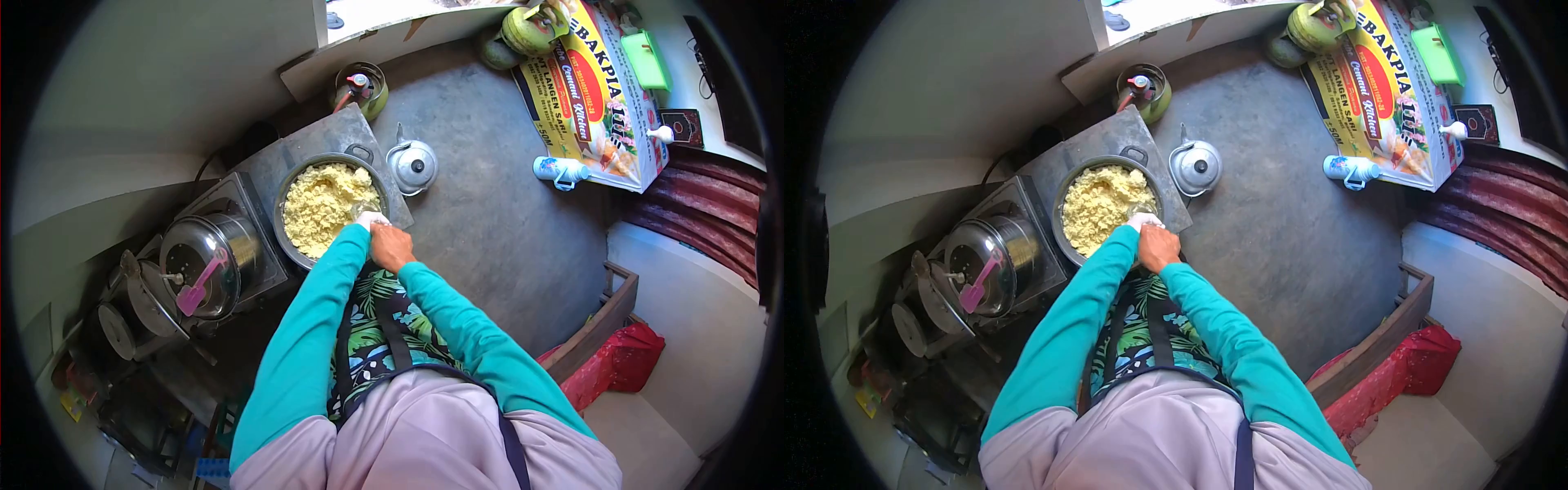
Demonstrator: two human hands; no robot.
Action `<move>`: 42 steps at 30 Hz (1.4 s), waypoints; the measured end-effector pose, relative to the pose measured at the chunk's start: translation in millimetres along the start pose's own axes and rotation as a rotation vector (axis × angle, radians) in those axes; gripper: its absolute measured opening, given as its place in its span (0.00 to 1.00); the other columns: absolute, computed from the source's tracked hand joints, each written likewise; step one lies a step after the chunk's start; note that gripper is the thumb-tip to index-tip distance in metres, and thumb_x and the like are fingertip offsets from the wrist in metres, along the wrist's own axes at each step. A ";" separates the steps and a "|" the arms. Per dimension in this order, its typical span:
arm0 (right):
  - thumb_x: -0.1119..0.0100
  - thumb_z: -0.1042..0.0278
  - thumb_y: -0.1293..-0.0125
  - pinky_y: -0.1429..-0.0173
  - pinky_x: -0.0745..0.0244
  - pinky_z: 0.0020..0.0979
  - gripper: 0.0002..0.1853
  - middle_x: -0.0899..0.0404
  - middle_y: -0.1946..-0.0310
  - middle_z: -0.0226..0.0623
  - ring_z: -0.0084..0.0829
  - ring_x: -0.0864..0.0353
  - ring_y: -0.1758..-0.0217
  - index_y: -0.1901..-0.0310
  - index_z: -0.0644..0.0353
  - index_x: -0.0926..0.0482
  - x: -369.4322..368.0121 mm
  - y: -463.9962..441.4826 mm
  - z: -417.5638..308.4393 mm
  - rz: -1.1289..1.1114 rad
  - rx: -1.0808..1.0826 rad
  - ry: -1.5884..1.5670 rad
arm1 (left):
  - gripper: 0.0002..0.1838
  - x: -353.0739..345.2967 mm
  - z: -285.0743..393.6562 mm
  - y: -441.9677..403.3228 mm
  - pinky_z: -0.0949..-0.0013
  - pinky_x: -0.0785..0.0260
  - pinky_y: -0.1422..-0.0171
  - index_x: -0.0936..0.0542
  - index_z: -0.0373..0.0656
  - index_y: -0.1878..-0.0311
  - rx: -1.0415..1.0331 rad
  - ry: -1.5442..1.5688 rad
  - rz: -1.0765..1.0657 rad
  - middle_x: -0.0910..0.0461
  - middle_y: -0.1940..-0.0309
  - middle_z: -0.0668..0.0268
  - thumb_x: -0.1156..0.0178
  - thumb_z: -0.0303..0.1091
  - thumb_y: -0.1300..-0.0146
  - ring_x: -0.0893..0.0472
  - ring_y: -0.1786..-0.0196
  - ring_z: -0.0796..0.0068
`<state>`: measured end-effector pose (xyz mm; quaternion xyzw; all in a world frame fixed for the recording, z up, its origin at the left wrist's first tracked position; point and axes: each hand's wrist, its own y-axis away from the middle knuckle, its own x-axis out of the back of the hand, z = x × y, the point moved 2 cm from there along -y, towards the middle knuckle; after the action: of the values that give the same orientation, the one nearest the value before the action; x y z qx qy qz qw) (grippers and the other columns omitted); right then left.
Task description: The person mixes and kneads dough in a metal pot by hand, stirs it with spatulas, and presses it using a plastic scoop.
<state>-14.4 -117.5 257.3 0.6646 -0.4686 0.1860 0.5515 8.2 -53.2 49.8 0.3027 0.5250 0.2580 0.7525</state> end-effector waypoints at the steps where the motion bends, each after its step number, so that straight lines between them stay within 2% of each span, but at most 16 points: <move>1: 0.53 0.70 0.49 0.70 0.28 0.46 0.16 0.22 0.72 0.45 0.46 0.22 0.70 0.57 0.62 0.26 -9.0 8.2 6.1 0.077 -0.031 -0.124 | 0.14 -3.0 -3.7 -1.1 0.67 0.31 0.58 0.19 0.40 0.69 0.007 -0.002 -0.003 0.20 0.69 0.62 0.40 0.37 0.59 0.22 0.65 0.69; 3: 0.49 0.69 0.53 0.61 0.31 0.48 0.24 0.25 0.70 0.51 0.48 0.25 0.62 0.49 0.57 0.31 -42.5 28.5 13.5 0.214 -0.139 -0.342 | 0.12 -10.4 -1.9 -1.9 0.67 0.31 0.58 0.18 0.43 0.72 0.179 -1.135 0.157 0.20 0.70 0.68 0.37 0.37 0.64 0.22 0.66 0.69; 7: 0.51 0.69 0.53 0.57 0.33 0.51 0.30 0.25 0.65 0.51 0.51 0.27 0.58 0.43 0.52 0.36 -73.3 47.0 1.9 0.143 -0.392 -0.617 | 0.06 17.8 -45.6 -15.9 0.70 0.31 0.65 0.21 0.47 0.84 0.442 -0.573 0.614 0.21 0.78 0.72 0.35 0.35 0.69 0.23 0.73 0.71; 9: 0.53 0.67 0.50 0.58 0.32 0.49 0.25 0.24 0.66 0.50 0.51 0.25 0.61 0.46 0.52 0.33 -50.3 45.6 11.5 0.102 -0.258 -0.353 | 0.10 -34.2 -13.3 36.7 0.73 0.34 0.71 0.25 0.42 0.83 0.387 -0.573 0.615 0.24 0.81 0.65 0.44 0.37 0.55 0.26 0.77 0.75; 10: 0.55 0.65 0.48 0.62 0.30 0.47 0.21 0.23 0.70 0.48 0.48 0.23 0.66 0.49 0.52 0.30 -21.7 44.2 16.2 0.086 -0.140 -0.231 | 0.08 -36.9 -14.5 29.1 0.74 0.34 0.68 0.25 0.41 0.83 -0.005 -0.426 0.421 0.24 0.80 0.65 0.44 0.35 0.56 0.26 0.76 0.74; 12: 0.52 0.67 0.48 0.69 0.28 0.43 0.15 0.22 0.72 0.44 0.45 0.22 0.70 0.57 0.52 0.27 32.3 40.9 18.6 -0.015 0.089 0.044 | 0.06 -70.2 5.2 54.6 0.74 0.33 0.62 0.24 0.40 0.77 -0.267 0.212 0.159 0.23 0.76 0.64 0.45 0.33 0.53 0.25 0.71 0.72; 15: 0.50 0.68 0.48 0.72 0.28 0.40 0.12 0.22 0.73 0.42 0.41 0.21 0.72 0.60 0.52 0.28 81.1 32.3 -4.8 -0.043 0.298 0.272 | 0.09 -95.4 24.5 70.3 0.72 0.33 0.59 0.24 0.40 0.72 -0.303 0.639 0.153 0.23 0.74 0.64 0.49 0.35 0.49 0.25 0.68 0.70; 17: 0.51 0.68 0.48 0.74 0.28 0.40 0.09 0.22 0.74 0.42 0.40 0.21 0.73 0.63 0.54 0.27 76.8 14.1 -14.6 -0.059 0.365 0.375 | 0.10 -69.5 37.7 55.9 0.66 0.33 0.55 0.25 0.40 0.69 -0.254 0.787 -0.134 0.23 0.71 0.64 0.48 0.36 0.49 0.25 0.65 0.65; 20: 0.54 0.69 0.46 0.75 0.29 0.39 0.06 0.23 0.75 0.43 0.38 0.20 0.72 0.67 0.56 0.28 37.6 -36.2 -10.1 -0.136 0.267 0.378 | 0.11 2.3 30.7 -10.1 0.66 0.33 0.54 0.25 0.38 0.70 -0.294 0.665 -0.116 0.22 0.71 0.63 0.47 0.37 0.48 0.24 0.64 0.66; 23: 0.53 0.71 0.50 0.72 0.27 0.43 0.15 0.22 0.75 0.47 0.45 0.21 0.73 0.58 0.61 0.26 15.7 -30.6 2.3 0.003 0.157 0.017 | 0.10 -9.7 34.1 19.9 0.70 0.33 0.59 0.21 0.36 0.74 -0.145 0.192 0.167 0.21 0.73 0.63 0.45 0.33 0.55 0.23 0.67 0.70; 26: 0.52 0.71 0.51 0.66 0.29 0.46 0.29 0.24 0.74 0.52 0.48 0.23 0.70 0.44 0.63 0.40 -20.8 0.7 -1.2 0.050 -0.045 -0.173 | 0.05 14.6 9.2 7.3 0.68 0.31 0.65 0.23 0.36 0.80 -0.127 -0.629 0.138 0.21 0.75 0.59 0.44 0.28 0.59 0.23 0.73 0.70; 29: 0.51 0.71 0.53 0.68 0.30 0.48 0.32 0.24 0.75 0.52 0.50 0.24 0.71 0.42 0.57 0.41 -52.9 25.0 -8.7 0.184 -0.120 -0.368 | 0.05 -51.3 45.5 77.9 0.70 0.31 0.68 0.24 0.38 0.84 0.283 -0.226 0.575 0.21 0.76 0.61 0.42 0.29 0.60 0.24 0.76 0.72; 30: 0.51 0.71 0.53 0.68 0.30 0.48 0.32 0.24 0.75 0.52 0.50 0.24 0.71 0.42 0.57 0.41 -47.8 24.2 -7.2 0.201 -0.114 -0.369 | 0.06 -23.5 9.7 44.8 0.71 0.32 0.70 0.23 0.37 0.82 0.169 -0.102 0.690 0.23 0.79 0.60 0.43 0.31 0.61 0.24 0.77 0.71; 34: 0.52 0.69 0.49 0.71 0.30 0.46 0.23 0.23 0.75 0.47 0.46 0.22 0.71 0.47 0.53 0.34 11.9 28.1 11.4 0.105 0.094 -0.023 | 0.06 -43.4 7.7 35.7 0.70 0.34 0.73 0.27 0.39 0.84 -0.078 0.448 0.157 0.27 0.85 0.61 0.45 0.32 0.61 0.28 0.81 0.68; 40: 0.53 0.72 0.49 0.72 0.30 0.44 0.21 0.23 0.76 0.46 0.44 0.22 0.72 0.51 0.49 0.30 110.9 32.1 -11.7 0.008 0.265 0.202 | 0.07 -112.2 73.0 78.6 0.71 0.33 0.72 0.24 0.41 0.77 -0.490 0.555 0.149 0.26 0.84 0.61 0.48 0.34 0.55 0.26 0.80 0.68; 42: 0.53 0.70 0.47 0.73 0.30 0.42 0.12 0.23 0.77 0.46 0.43 0.22 0.73 0.60 0.53 0.26 112.2 9.0 -12.2 0.060 0.355 0.299 | 0.06 -81.5 73.5 41.8 0.71 0.37 0.76 0.24 0.45 0.78 -0.400 0.515 0.168 0.26 0.83 0.65 0.47 0.36 0.55 0.30 0.83 0.73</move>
<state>36.6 -152.9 352.1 0.7019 -0.3611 0.3785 0.4835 49.1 -95.7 151.3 0.1163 0.6101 0.4850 0.6156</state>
